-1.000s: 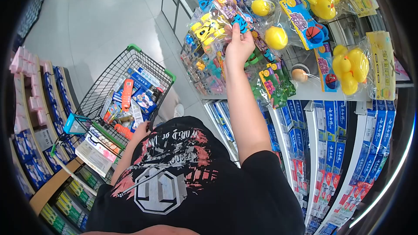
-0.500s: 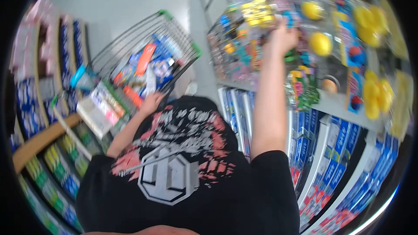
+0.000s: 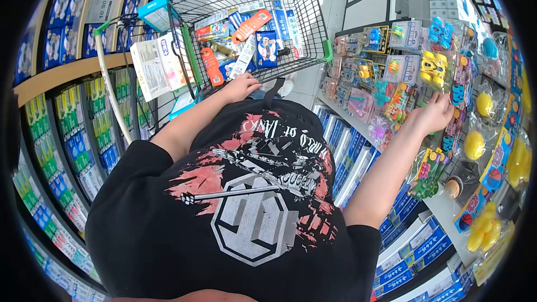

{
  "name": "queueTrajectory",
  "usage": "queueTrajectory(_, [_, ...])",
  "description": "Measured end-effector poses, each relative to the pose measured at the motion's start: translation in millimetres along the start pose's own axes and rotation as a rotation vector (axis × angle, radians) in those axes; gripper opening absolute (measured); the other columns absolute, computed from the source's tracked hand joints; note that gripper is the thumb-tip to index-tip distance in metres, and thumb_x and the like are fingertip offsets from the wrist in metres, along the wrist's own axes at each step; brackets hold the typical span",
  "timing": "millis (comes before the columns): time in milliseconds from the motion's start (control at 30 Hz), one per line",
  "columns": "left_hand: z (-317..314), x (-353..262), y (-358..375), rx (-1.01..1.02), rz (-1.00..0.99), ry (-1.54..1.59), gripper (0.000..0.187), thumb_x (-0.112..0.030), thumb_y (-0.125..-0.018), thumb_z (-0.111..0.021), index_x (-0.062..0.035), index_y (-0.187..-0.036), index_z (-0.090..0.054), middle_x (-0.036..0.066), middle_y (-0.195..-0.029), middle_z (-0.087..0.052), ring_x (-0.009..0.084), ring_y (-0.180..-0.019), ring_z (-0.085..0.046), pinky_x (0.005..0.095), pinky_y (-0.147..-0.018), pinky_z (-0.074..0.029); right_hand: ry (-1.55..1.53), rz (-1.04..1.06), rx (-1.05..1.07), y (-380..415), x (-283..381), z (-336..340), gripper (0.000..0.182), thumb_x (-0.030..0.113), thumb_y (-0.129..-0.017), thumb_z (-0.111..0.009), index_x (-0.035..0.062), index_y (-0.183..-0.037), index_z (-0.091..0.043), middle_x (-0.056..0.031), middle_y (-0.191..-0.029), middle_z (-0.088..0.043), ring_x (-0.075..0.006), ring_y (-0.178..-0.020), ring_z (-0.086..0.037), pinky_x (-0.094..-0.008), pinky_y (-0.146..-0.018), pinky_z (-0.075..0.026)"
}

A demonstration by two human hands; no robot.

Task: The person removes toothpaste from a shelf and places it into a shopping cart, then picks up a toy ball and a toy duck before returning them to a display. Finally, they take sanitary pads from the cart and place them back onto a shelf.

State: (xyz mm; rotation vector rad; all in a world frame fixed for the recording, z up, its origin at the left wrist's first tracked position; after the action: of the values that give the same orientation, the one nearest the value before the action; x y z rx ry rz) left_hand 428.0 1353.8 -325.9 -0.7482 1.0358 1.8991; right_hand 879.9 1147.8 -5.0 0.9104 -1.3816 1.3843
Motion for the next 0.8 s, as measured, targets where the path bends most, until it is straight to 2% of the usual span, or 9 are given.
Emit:
queueTrajectory(67, [0,0,2,-0.015,-0.016,0.028,0.034,-0.036,-0.100,-0.057,-0.0089,-0.112,-0.073,0.017,-0.116,-0.064,0.0340,-0.112,-0.059,0.0421,-0.099,-0.047,0.037,0.031,0.026,20,13,2,0.055,0.006,-0.097,-0.061,-0.0095,-0.143,-0.034,-0.0195,-0.131,-0.055,-0.0232,-0.115,-0.058,-0.0333,-0.099,-0.051])
queueTrajectory(167, [5,-5,3,0.008,0.003,0.054,0.034,-0.037,-0.100,-0.056,-0.0091,-0.112,-0.073,0.017,-0.114,-0.065,0.0333,-0.113,-0.058,0.0418,-0.100,-0.046,0.204,0.220,-0.024,72,30,-2,0.050,0.004,-0.098,-0.060,-0.0065,-0.141,-0.038,-0.0172,-0.126,-0.059,-0.0224,-0.111,-0.059,-0.0314,-0.095,-0.050])
queueTrajectory(267, [2,1,2,-0.024,0.014,0.074,0.038,-0.041,-0.100,-0.057,-0.0087,-0.112,-0.073,0.016,-0.102,-0.067,0.0326,-0.105,-0.062,0.0416,-0.096,-0.048,0.245,0.209,0.168,113,19,3,0.044,0.003,-0.098,-0.061,-0.0034,-0.137,-0.042,-0.0140,-0.118,-0.062,-0.0192,-0.104,-0.061,-0.0289,-0.089,-0.050])
queueTrajectory(367, [15,-10,-6,0.005,0.290,0.278,0.041,-0.044,-0.098,-0.057,-0.0092,-0.114,-0.072,0.014,-0.093,-0.069,0.0330,-0.093,-0.066,0.0414,-0.090,-0.051,0.236,0.123,0.446,148,-18,21,0.028,0.004,-0.100,-0.060,-0.0010,-0.127,-0.052,-0.0100,-0.110,-0.065,-0.0145,-0.093,-0.061,-0.0269,-0.083,-0.051])
queueTrajectory(400, [27,-21,-7,-0.055,0.386,0.334,0.046,-0.046,-0.096,-0.059,-0.0085,-0.120,-0.068,0.014,-0.093,-0.072,0.0339,-0.090,-0.068,0.0416,-0.087,-0.053,0.360,0.085,0.508,154,-39,37,0.024,0.006,-0.101,-0.060,-0.0006,-0.124,-0.055,-0.0086,-0.110,-0.064,-0.0137,-0.094,-0.062,-0.0271,-0.082,-0.051])
queueTrajectory(500, [11,1,-44,-0.197,0.558,0.234,0.051,-0.048,-0.095,-0.059,-0.0072,-0.125,-0.064,0.017,-0.103,-0.073,0.0341,-0.100,-0.069,0.0415,-0.089,-0.053,0.493,-0.162,0.602,190,-66,63,0.019,0.006,-0.101,-0.058,-0.0013,-0.119,-0.059,-0.0063,-0.101,-0.066,-0.0118,-0.088,-0.064,-0.0256,-0.081,-0.053])
queueTrajectory(533, [3,14,-61,-0.169,0.590,0.233,0.061,-0.051,-0.092,-0.060,-0.0010,-0.127,-0.060,0.022,-0.113,-0.071,0.0363,-0.110,-0.067,0.0431,-0.095,-0.051,0.468,-0.194,0.610,201,-90,80,0.019,0.006,-0.101,-0.059,-0.0013,-0.118,-0.060,-0.0055,-0.097,-0.066,-0.0107,-0.084,-0.063,-0.0247,-0.074,-0.053])
queueTrajectory(667, [-24,56,-129,-0.112,0.753,0.195,0.078,-0.057,-0.085,-0.066,0.0084,-0.128,-0.054,0.029,-0.126,-0.063,0.0413,-0.118,-0.061,0.0464,-0.102,-0.048,0.685,-0.360,0.743,236,-114,127,0.018,0.010,-0.099,-0.063,0.0022,-0.115,-0.064,-0.0008,-0.079,-0.063,-0.0068,-0.068,-0.059,-0.0228,-0.062,-0.047])
queueTrajectory(800, [-49,85,-171,-0.088,0.913,0.170,0.086,-0.053,-0.080,-0.074,0.0074,-0.134,-0.048,0.027,-0.133,-0.059,0.0393,-0.125,-0.058,0.0437,-0.105,-0.047,0.780,-0.506,0.731,263,-130,186,0.020,0.013,-0.098,-0.064,0.0028,-0.115,-0.064,-0.0033,-0.079,-0.066,-0.0081,-0.068,-0.061,-0.0247,-0.061,-0.049])
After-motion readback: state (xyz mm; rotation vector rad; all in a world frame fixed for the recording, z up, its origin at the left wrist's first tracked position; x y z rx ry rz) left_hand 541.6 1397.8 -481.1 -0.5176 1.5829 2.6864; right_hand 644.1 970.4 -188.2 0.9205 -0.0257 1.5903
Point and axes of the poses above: each hand's wrist, its own y-axis away from the middle knuckle, its own z-axis out of the back of the hand, x = y × z, the point moved 2 cm from there along -y, towards the middle knuckle
